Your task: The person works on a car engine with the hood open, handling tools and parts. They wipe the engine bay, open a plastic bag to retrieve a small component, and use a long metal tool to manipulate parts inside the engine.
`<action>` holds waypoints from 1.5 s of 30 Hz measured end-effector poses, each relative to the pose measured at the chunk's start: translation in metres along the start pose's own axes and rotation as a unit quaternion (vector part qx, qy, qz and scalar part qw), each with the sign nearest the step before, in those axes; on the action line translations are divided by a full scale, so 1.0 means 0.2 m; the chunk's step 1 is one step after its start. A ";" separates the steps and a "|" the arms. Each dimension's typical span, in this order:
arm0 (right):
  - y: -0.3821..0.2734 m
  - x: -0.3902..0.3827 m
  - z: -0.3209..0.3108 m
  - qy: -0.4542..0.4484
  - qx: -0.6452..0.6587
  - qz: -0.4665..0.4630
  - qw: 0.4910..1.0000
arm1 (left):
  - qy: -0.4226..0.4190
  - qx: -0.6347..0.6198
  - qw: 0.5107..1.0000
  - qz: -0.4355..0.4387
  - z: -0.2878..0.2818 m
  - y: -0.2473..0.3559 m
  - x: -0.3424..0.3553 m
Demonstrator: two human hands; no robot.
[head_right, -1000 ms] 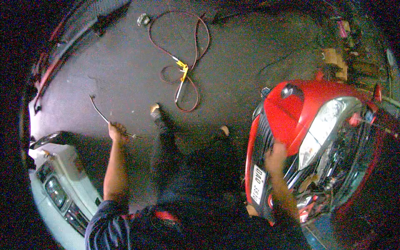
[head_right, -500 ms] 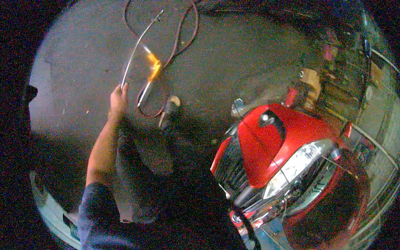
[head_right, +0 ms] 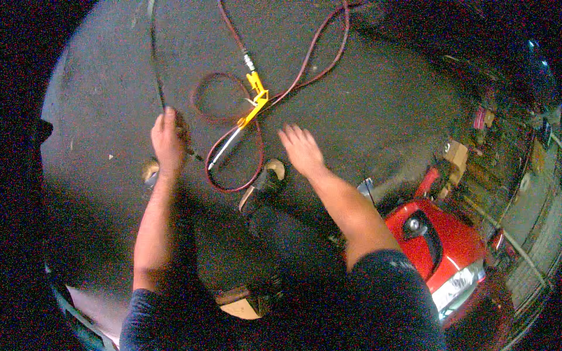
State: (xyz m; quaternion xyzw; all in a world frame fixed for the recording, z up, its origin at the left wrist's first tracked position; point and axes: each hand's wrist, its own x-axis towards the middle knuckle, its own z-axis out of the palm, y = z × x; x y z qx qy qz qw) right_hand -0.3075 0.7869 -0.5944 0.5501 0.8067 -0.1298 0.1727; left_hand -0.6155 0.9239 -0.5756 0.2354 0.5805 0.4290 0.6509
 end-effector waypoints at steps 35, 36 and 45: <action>-0.95 -0.99 -4.00 0.319 0.653 -0.206 0.655 | -0.130 -0.633 0.755 0.112 -0.81 3.50 -1.93; -0.86 -1.06 -4.10 0.312 0.711 -0.216 0.592 | -0.130 -0.621 0.763 0.122 -0.81 3.55 -1.96; -0.81 -1.20 -4.15 0.421 0.688 -0.372 0.460 | -0.200 -0.610 0.749 0.166 -0.75 3.77 -2.06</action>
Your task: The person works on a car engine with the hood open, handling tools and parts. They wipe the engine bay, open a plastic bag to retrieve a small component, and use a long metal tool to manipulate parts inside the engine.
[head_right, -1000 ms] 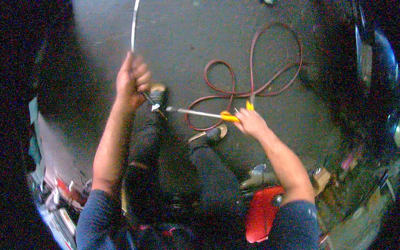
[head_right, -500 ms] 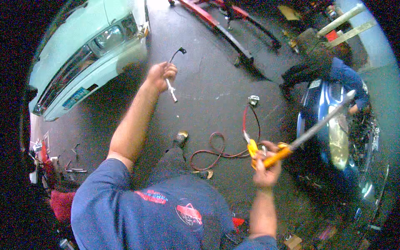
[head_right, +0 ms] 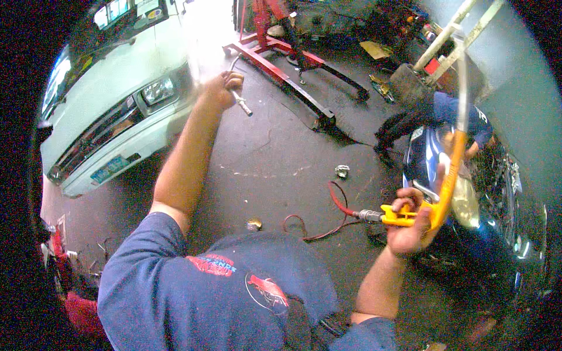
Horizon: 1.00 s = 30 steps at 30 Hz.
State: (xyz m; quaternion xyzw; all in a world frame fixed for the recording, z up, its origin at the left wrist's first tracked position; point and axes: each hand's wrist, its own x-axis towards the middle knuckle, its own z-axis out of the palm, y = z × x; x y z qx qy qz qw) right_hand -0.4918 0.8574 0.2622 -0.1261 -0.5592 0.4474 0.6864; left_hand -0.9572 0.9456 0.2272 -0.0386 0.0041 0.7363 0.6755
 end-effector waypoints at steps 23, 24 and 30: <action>-0.07 -0.30 0.05 -0.115 -0.148 0.277 0.943 | -0.019 -0.001 0.999 -0.026 0.00 -0.04 0.42; -0.07 -0.30 0.04 -0.116 -0.152 0.279 0.941 | -0.011 0.011 1.000 -0.019 -0.01 -0.04 0.42; -0.07 -0.29 0.04 -0.107 -0.150 0.265 0.946 | -0.072 0.006 0.997 -0.027 -0.06 -0.03 0.44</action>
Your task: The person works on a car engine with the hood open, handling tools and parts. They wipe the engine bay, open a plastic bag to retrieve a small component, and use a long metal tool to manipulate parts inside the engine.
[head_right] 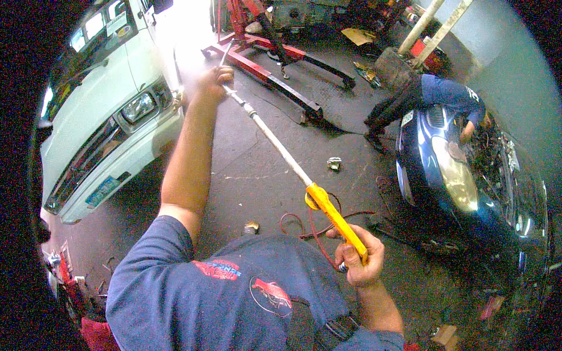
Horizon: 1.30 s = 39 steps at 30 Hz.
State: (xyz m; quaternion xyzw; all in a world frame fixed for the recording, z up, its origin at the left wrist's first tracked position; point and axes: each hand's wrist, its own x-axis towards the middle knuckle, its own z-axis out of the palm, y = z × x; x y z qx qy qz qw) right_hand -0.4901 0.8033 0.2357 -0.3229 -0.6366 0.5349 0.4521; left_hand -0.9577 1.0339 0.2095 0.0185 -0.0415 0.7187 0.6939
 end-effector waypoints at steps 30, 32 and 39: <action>-0.02 -0.09 0.10 0.013 -0.010 0.016 1.000 | 0.096 0.098 0.985 0.102 0.15 -0.06 -0.21; -0.02 -0.09 0.10 0.017 0.004 0.035 0.999 | 0.098 0.090 0.986 0.104 0.16 -0.07 -0.22; 0.05 -0.13 0.08 0.000 -0.017 0.082 0.996 | 0.108 0.072 0.990 0.053 0.13 -0.10 -0.25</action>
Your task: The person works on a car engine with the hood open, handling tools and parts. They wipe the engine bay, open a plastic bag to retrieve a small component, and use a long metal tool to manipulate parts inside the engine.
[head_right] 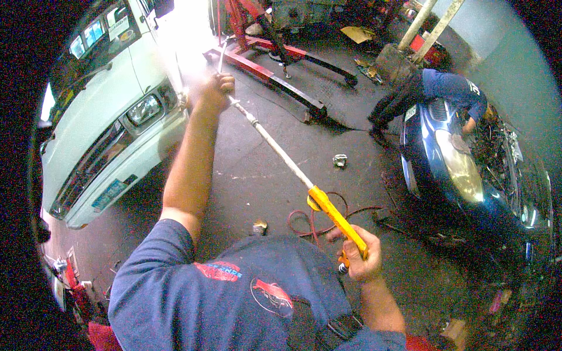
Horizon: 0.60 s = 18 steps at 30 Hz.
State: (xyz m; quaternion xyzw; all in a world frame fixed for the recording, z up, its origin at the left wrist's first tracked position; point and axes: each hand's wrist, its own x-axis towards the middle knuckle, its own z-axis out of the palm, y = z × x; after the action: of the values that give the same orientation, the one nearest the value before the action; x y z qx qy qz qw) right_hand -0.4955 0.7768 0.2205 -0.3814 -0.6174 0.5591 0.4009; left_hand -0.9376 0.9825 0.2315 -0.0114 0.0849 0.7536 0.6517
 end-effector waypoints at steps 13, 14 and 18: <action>-0.02 -0.03 0.02 0.021 0.058 0.011 0.998 | 0.028 0.010 0.999 -0.021 -0.14 -0.05 0.10; -0.02 -0.03 0.02 0.021 0.045 0.014 0.999 | 0.030 0.015 0.999 -0.025 -0.15 -0.05 0.10; -0.01 -0.04 0.00 0.014 0.035 0.000 0.999 | 0.040 0.011 0.999 -0.028 -0.17 -0.05 0.11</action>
State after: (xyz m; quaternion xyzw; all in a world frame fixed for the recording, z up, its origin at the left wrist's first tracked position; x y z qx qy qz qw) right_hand -0.4926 0.7703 0.2222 -0.3750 -0.5922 0.5750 0.4221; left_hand -0.9341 1.0012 0.1936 -0.0366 0.1187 0.7329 0.6689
